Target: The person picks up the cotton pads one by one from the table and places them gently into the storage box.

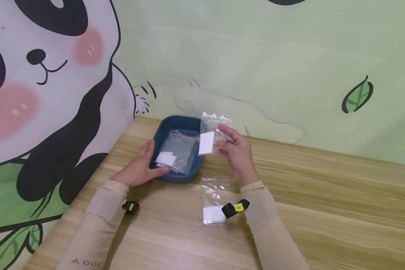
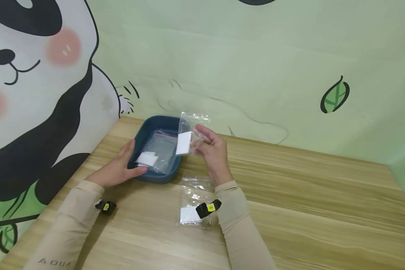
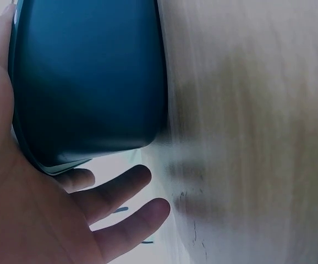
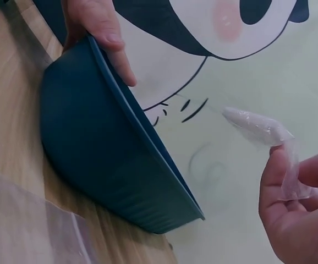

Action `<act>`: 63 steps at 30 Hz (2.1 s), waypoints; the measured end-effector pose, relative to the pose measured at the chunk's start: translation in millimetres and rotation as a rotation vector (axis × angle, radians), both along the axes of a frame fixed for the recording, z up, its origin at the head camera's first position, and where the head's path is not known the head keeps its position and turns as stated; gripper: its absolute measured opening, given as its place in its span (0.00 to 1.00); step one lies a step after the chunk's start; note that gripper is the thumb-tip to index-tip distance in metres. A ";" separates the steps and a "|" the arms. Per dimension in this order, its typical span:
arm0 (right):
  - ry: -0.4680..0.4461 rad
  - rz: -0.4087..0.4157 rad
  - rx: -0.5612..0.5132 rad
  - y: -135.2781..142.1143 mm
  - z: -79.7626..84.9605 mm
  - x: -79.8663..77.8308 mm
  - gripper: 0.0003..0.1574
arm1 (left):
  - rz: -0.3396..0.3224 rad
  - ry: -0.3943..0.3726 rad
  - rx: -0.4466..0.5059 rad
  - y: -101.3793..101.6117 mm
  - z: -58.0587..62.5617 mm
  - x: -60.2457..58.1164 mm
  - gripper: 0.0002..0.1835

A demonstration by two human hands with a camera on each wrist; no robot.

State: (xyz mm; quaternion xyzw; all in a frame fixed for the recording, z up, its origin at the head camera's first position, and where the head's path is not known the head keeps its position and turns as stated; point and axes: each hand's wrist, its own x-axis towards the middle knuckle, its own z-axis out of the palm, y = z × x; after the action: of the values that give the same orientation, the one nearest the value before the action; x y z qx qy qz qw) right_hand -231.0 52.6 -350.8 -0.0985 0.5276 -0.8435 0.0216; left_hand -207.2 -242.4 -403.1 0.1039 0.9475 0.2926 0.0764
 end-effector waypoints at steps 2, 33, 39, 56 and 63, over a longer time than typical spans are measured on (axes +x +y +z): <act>-0.021 -0.001 0.004 -3.6 -1.4 -1.4 0.31 | 0.001 -0.001 -0.001 -0.1 0.2 -0.2 0.64; -0.455 0.296 -0.173 -106.7 -24.0 -22.6 0.36 | 0.017 -0.004 0.041 1.0 2.5 2.8 0.64; -0.473 0.251 -0.071 -116.0 -25.8 -22.5 0.22 | 0.006 0.015 0.029 -0.7 2.7 2.2 0.65; -0.467 0.290 0.150 -110.6 -25.8 -26.3 0.04 | 0.006 0.032 0.036 0.2 1.3 2.1 0.64; -0.434 0.308 0.252 -110.4 -25.8 -26.9 0.09 | -0.001 0.036 0.030 -0.2 0.3 1.5 0.64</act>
State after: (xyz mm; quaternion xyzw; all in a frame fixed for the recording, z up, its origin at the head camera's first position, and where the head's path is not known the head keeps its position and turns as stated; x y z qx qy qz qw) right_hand -257.9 -57.8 -376.6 0.0087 0.5901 -0.7594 0.2738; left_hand -205.7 -242.6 -402.8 0.1106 0.9442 0.3049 0.0579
